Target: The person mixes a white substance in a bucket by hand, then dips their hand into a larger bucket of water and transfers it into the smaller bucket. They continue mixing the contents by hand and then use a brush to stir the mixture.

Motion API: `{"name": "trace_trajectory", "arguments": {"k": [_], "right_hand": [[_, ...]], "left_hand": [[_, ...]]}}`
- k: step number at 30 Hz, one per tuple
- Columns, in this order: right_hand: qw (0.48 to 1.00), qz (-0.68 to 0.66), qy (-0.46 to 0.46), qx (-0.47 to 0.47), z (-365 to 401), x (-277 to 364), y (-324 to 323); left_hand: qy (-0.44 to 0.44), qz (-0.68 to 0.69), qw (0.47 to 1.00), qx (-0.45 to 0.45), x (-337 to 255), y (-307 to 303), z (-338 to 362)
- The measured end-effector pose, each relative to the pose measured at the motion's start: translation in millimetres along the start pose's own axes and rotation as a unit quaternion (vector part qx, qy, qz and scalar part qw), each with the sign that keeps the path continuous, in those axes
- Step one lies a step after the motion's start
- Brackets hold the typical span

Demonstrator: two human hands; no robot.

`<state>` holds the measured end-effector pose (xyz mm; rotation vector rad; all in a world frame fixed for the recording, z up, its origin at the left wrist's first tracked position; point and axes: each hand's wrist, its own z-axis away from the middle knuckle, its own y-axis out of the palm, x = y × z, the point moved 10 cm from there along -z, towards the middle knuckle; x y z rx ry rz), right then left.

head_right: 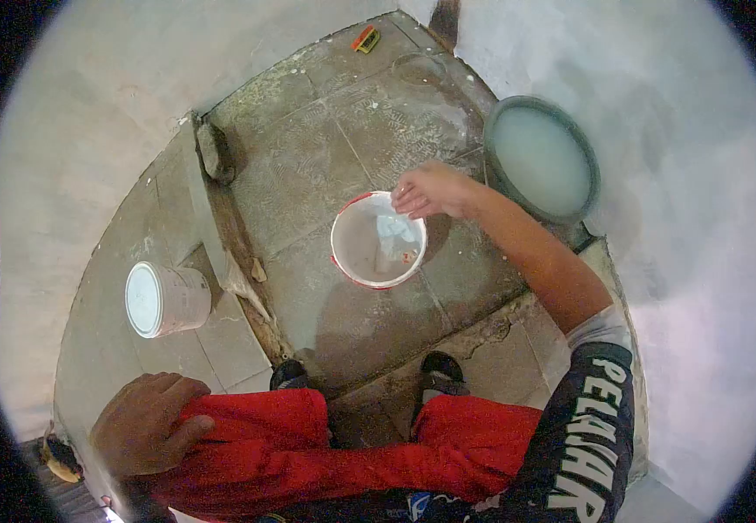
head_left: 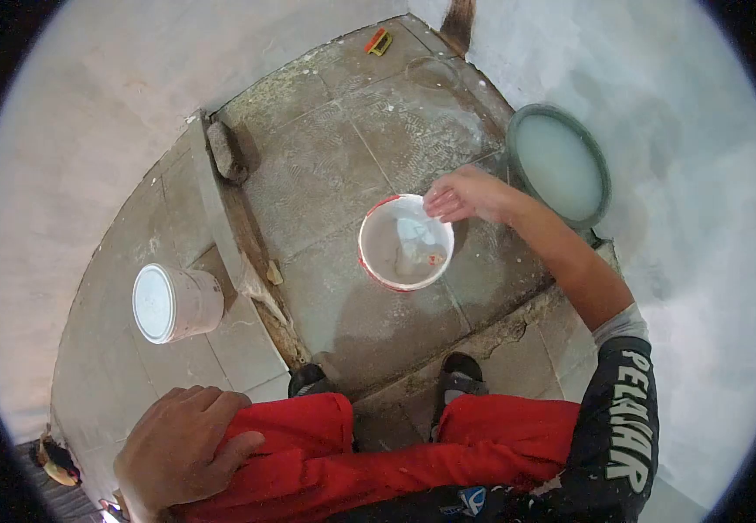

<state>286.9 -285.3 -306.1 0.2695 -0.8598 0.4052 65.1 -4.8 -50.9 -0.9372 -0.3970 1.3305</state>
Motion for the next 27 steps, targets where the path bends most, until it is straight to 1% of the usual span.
{"name": "trace_trajectory", "arguments": {"k": [1,3,5,7,9,11,12,13,14,15,16,17,18,19,20,21,23,24,26,27], "right_hand": [[1.000,0.001,0.000,0.001,2,4,-4],[0.996,-0.061,-0.047,-0.034,6,18,-33],[0.989,-0.059,-0.120,-0.062,9,30,-77],[0.964,-0.074,-0.136,-0.218,25,32,-138],[0.915,-0.066,-0.164,-0.362,43,16,-201],[0.880,-0.071,-0.150,-0.445,55,-19,-249],[0.881,-0.071,-0.150,-0.444,49,-46,-279],[0.891,-0.051,-0.112,-0.437,40,-77,-307],[0.899,-0.032,-0.075,-0.430,34,-95,-320],[0.899,-0.032,-0.075,-0.430,37,-96,-314],[0.882,0.063,-0.039,-0.465,48,-96,-311],[0.855,0.157,-0.002,-0.495,58,-93,-309],[0.855,0.157,-0.003,-0.495,56,-93,-310],[0.907,-0.091,-0.040,-0.410,38,-108,-303],[0.893,-0.333,-0.075,-0.294,19,-113,-286],[0.893,-0.333,-0.076,-0.292,20,-104,-280],[0.908,-0.377,-0.033,-0.178,21,-60,-222],[0.909,-0.377,-0.033,-0.177,24,-43,-204],[0.938,-0.320,-0.041,-0.129,22,-11,-159],[0.941,-0.319,-0.029,-0.108,13,-8,-142]], "left_hand": [[-0.004,0.001,1.000,0.005,0,0,0],[-0.008,0.003,1.000,0.010,1,-1,1],[-0.008,0.004,1.000,0.000,1,-3,2],[-0.006,0.002,1.000,-0.002,2,-3,2],[-0.005,0.000,1.000,-0.003,2,-3,3],[-0.020,0.015,1.000,0.017,6,0,4],[-0.021,0.015,1.000,0.016,6,0,5],[-0.028,0.016,0.999,0.020,7,1,5],[-0.034,0.016,0.999,0.024,8,1,5],[-0.035,0.017,0.999,0.024,8,1,4],[-0.036,0.013,0.999,0.029,7,1,4],[-0.036,0.010,0.999,0.035,6,1,3],[-0.036,0.010,0.999,0.034,6,2,3],[-0.031,0.011,0.999,0.031,5,2,2],[-0.027,0.013,0.999,0.027,4,2,2],[-0.029,0.012,0.999,0.026,3,0,2],[-0.001,0.009,1.000,-0.009,-7,-10,2],[-0.002,0.009,1.000,-0.010,-8,-10,1],[-0.026,-0.001,1.000,0.015,-3,-5,0],[-0.026,-0.002,1.000,0.016,-4,-4,-1]]}}
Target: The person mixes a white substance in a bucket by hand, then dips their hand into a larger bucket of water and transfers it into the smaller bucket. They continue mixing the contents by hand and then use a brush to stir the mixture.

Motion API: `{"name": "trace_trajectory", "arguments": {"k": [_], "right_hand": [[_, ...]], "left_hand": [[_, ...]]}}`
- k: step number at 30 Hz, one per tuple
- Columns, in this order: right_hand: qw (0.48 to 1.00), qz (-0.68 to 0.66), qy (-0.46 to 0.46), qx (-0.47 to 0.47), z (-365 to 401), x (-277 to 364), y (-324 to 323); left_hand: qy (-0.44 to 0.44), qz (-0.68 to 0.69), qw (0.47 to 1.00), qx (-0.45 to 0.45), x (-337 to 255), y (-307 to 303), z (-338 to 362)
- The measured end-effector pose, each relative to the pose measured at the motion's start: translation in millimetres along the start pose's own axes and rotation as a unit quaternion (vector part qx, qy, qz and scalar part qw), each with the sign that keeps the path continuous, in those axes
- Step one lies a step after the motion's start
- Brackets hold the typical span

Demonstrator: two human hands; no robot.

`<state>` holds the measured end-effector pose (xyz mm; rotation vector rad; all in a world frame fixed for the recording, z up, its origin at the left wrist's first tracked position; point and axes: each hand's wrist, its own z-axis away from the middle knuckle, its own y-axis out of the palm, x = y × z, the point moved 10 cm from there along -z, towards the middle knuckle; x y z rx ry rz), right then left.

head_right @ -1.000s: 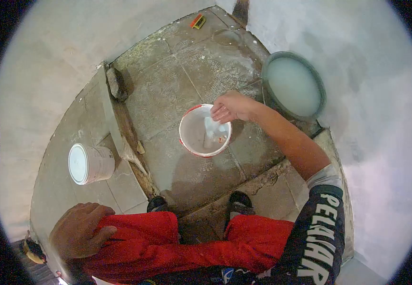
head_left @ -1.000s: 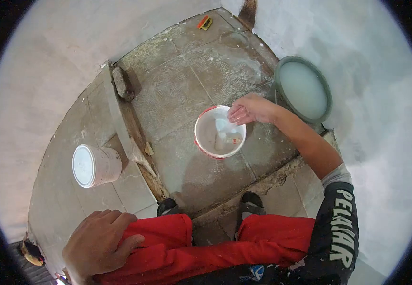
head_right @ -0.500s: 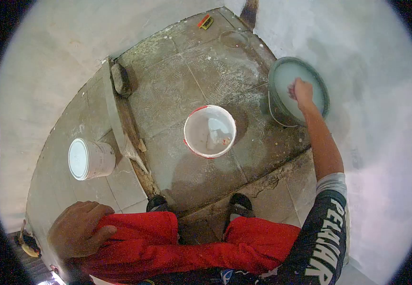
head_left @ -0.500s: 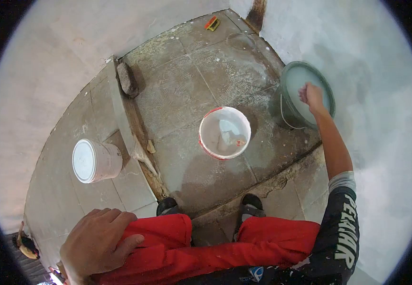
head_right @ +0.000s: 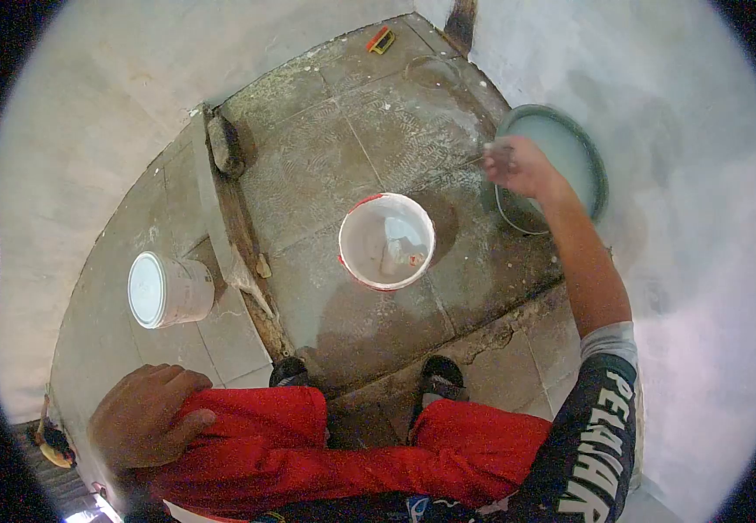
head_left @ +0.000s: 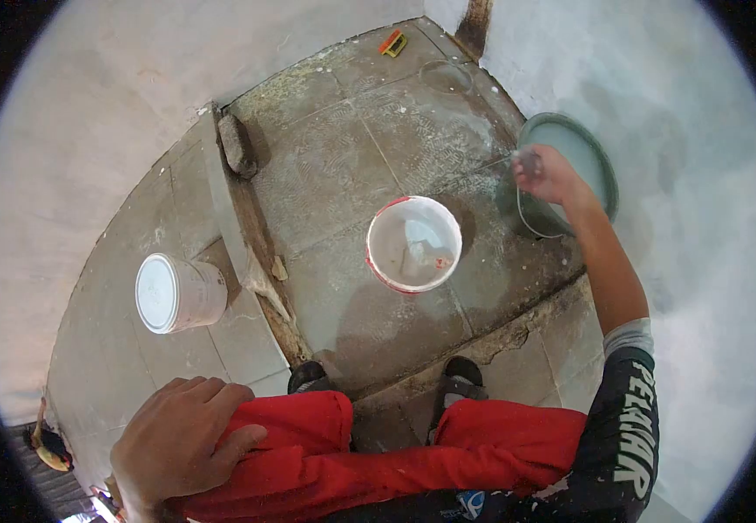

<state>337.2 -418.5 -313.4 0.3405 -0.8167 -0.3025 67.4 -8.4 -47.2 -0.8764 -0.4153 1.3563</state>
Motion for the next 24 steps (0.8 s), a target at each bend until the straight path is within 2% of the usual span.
{"name": "trace_trajectory", "arguments": {"k": [1,3,5,6,9,11,12,13,14,15,17,18,20,24], "right_hand": [[1.000,0.002,0.018,0.016,-4,-8,16],[0.992,0.015,0.038,0.121,-16,-32,57],[0.984,0.103,0.063,0.128,1,-55,97],[0.984,0.103,0.062,0.130,3,-66,110],[0.973,0.177,0.034,0.143,0,-93,139],[0.935,0.345,-0.001,0.082,-13,-106,135],[0.934,0.347,0.000,0.082,-16,-114,135],[0.866,0.483,-0.078,0.107,-17,-113,145],[0.771,0.605,-0.153,0.131,-14,-116,157],[0.769,0.607,-0.151,0.132,-14,-125,159],[0.519,0.814,-0.251,0.076,-1,-138,176],[0.517,0.815,-0.251,0.077,4,-143,178],[0.377,0.877,-0.272,0.124,18,-168,188],[0.337,0.906,-0.235,0.105,14,-193,186]], "left_hand": [[0.009,0.002,1.000,-0.007,-2,-1,0],[0.019,0.002,1.000,-0.015,-2,-1,0],[0.028,0.006,0.999,-0.018,-1,0,1],[0.027,0.006,0.999,-0.019,-1,-1,1],[0.014,-0.006,1.000,-0.001,1,2,2],[0.018,-0.002,1.000,-0.002,1,3,4],[0.017,0.000,1.000,-0.002,2,3,4],[0.018,0.001,1.000,-0.003,2,3,5],[0.019,0.002,1.000,-0.004,3,4,6],[0.018,0.005,1.000,-0.004,3,4,7],[0.020,0.003,1.000,-0.004,3,4,7],[0.019,0.005,1.000,-0.005,4,4,7],[0.025,0.007,1.000,-0.005,3,4,8],[0.029,0.005,1.000,-0.007,3,4,9]]}}
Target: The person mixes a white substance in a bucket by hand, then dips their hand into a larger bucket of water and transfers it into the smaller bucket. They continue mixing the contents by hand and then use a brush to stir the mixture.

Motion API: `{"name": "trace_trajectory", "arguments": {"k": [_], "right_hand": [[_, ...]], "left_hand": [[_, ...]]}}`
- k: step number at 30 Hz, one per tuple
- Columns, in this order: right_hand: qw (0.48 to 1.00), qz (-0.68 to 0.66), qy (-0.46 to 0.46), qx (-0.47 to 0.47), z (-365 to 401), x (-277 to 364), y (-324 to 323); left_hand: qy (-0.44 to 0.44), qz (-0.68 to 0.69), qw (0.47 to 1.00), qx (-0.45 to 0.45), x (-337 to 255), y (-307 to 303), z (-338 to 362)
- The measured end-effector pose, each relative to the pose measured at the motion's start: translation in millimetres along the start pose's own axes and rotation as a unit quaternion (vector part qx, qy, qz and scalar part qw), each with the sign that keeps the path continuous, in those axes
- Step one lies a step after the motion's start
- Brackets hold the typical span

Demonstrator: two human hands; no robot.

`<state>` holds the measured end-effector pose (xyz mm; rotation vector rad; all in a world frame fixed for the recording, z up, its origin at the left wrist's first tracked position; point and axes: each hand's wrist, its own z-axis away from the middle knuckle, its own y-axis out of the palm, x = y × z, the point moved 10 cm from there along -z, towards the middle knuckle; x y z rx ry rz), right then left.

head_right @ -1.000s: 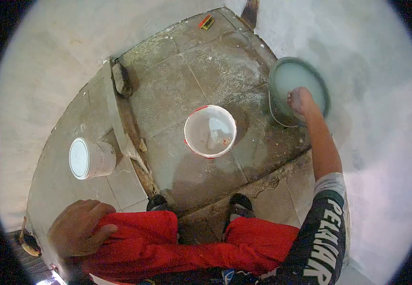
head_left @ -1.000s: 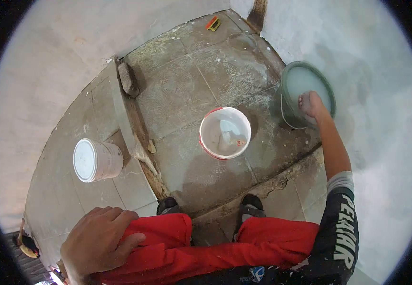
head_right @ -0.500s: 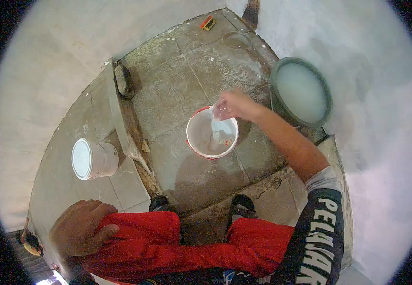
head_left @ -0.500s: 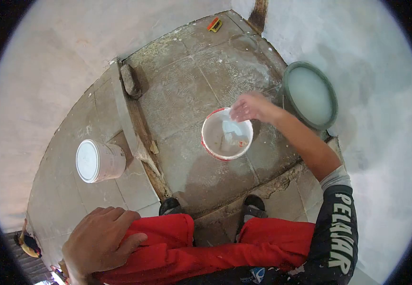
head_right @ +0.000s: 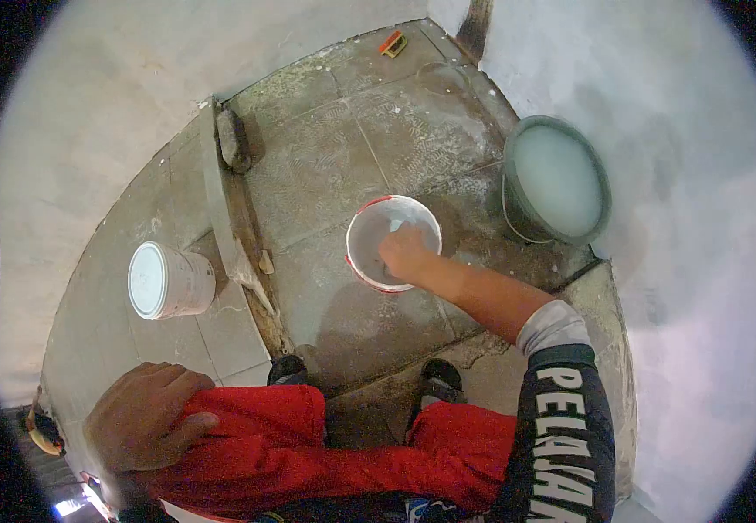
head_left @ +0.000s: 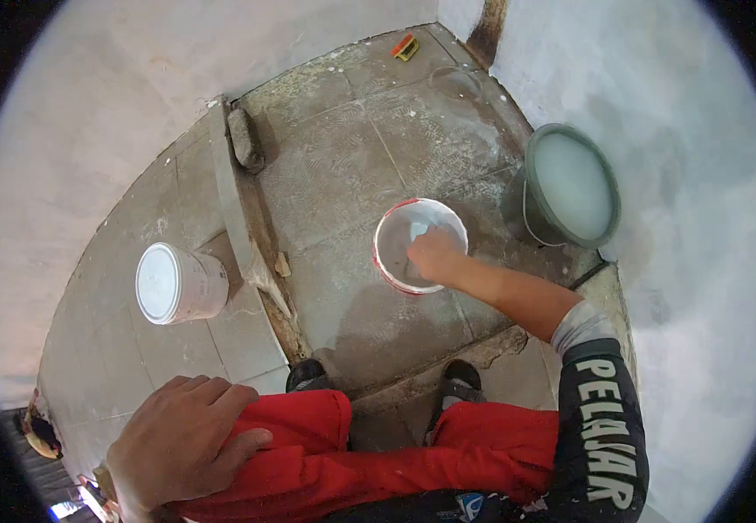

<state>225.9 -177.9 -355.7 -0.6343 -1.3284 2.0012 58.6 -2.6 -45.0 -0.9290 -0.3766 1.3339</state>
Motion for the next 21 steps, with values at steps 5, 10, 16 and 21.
{"name": "trace_trajectory", "arguments": {"k": [5,10,16,21], "right_hand": [[0.994,-0.035,0.042,0.098,-2,-7,19],[0.994,-0.040,0.050,0.091,-6,-13,6],[0.997,-0.062,0.054,0.001,-6,-21,-24],[0.994,-0.056,0.049,-0.075,-11,-23,-5]], "left_hand": [[-0.003,0.006,1.000,-0.001,2,2,3],[-0.003,0.005,1.000,0.005,6,3,3],[0.001,0.003,1.000,0.006,7,1,0],[0.006,-0.001,1.000,0.007,6,1,-2]]}}
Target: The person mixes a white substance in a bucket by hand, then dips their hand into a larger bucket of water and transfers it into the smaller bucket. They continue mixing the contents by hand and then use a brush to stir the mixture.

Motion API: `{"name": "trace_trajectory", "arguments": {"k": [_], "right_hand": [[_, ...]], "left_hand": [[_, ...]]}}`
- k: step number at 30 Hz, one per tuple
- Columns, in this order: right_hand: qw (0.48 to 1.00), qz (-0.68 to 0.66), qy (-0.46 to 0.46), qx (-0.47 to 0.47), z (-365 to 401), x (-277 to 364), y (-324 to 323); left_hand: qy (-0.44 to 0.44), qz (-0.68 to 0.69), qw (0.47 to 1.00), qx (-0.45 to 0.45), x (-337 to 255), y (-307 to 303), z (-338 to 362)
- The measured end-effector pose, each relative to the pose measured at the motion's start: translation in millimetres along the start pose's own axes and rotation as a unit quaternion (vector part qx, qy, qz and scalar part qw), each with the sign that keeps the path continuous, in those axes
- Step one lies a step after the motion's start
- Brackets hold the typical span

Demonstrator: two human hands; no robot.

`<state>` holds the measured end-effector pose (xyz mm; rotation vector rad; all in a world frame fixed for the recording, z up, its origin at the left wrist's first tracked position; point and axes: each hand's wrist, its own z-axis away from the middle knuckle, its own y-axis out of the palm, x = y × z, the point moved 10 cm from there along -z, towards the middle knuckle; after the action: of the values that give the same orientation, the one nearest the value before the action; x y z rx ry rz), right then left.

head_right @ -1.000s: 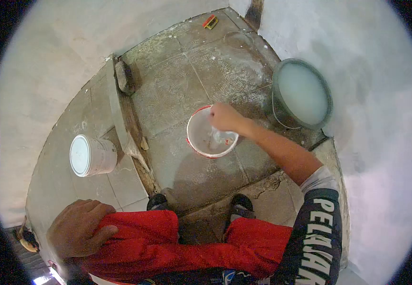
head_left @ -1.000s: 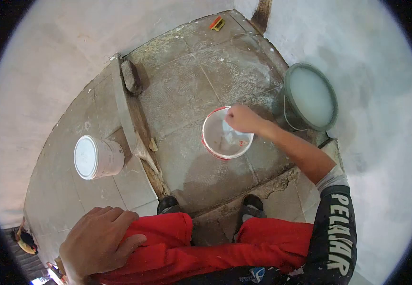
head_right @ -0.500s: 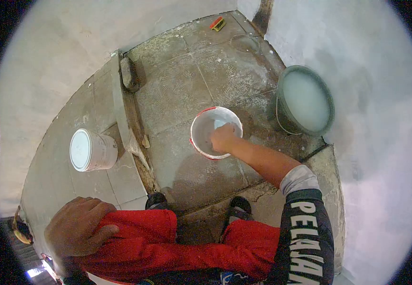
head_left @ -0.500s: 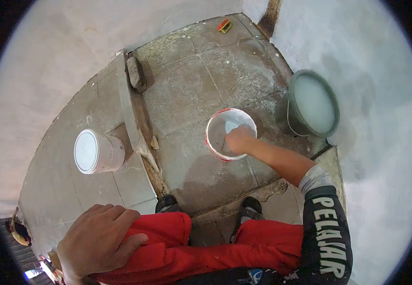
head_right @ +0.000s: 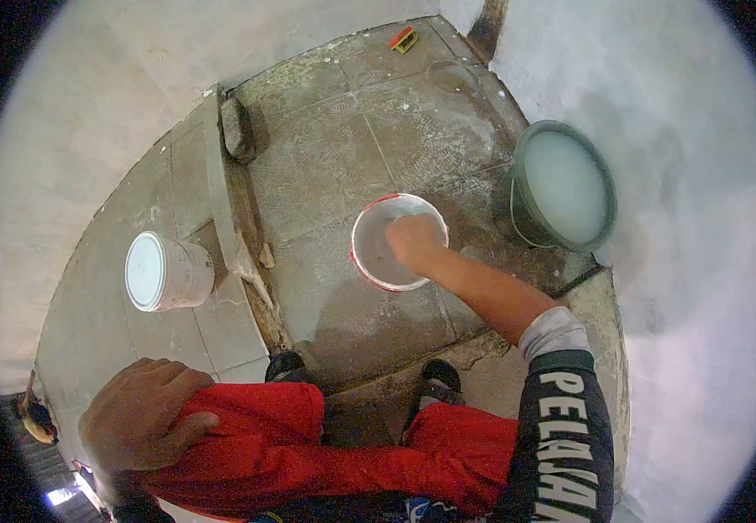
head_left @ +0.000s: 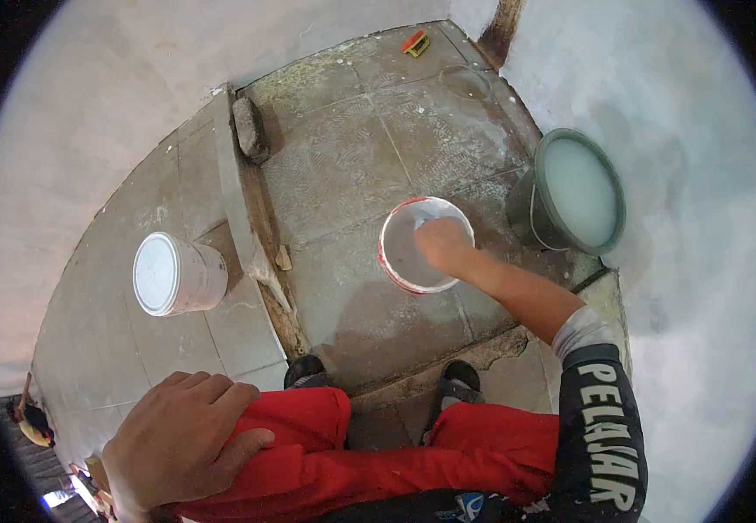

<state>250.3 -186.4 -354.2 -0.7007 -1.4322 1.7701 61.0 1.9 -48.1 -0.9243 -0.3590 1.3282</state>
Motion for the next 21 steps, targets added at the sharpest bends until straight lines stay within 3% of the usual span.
{"name": "trace_trajectory", "arguments": {"k": [6,8,9,11,15,19,20,21], "right_hand": [[0.999,-0.034,-0.035,0.018,3,14,3],[0.992,-0.056,-0.050,0.103,10,22,-2],[0.992,-0.057,-0.048,0.103,9,20,3],[0.982,-0.120,-0.089,0.118,7,28,20],[0.979,-0.102,-0.084,0.156,8,25,17],[0.984,-0.090,-0.055,0.145,2,11,9],[0.985,-0.082,-0.052,0.145,2,8,4],[0.984,-0.083,-0.050,0.147,4,6,-4]], "left_hand": [[-0.007,0.009,1.000,0.002,1,2,0],[-0.011,-0.007,1.000,0.027,1,8,-2],[-0.010,-0.008,1.000,0.028,1,10,-6],[0.009,-0.033,0.997,0.070,-2,21,-15],[0.083,-0.057,0.985,0.139,-23,56,-46],[0.060,0.068,0.979,0.184,17,109,-140],[0.069,0.083,0.987,0.115,35,113,-178],[0.004,0.070,0.976,0.206,46,124,-216]]}}
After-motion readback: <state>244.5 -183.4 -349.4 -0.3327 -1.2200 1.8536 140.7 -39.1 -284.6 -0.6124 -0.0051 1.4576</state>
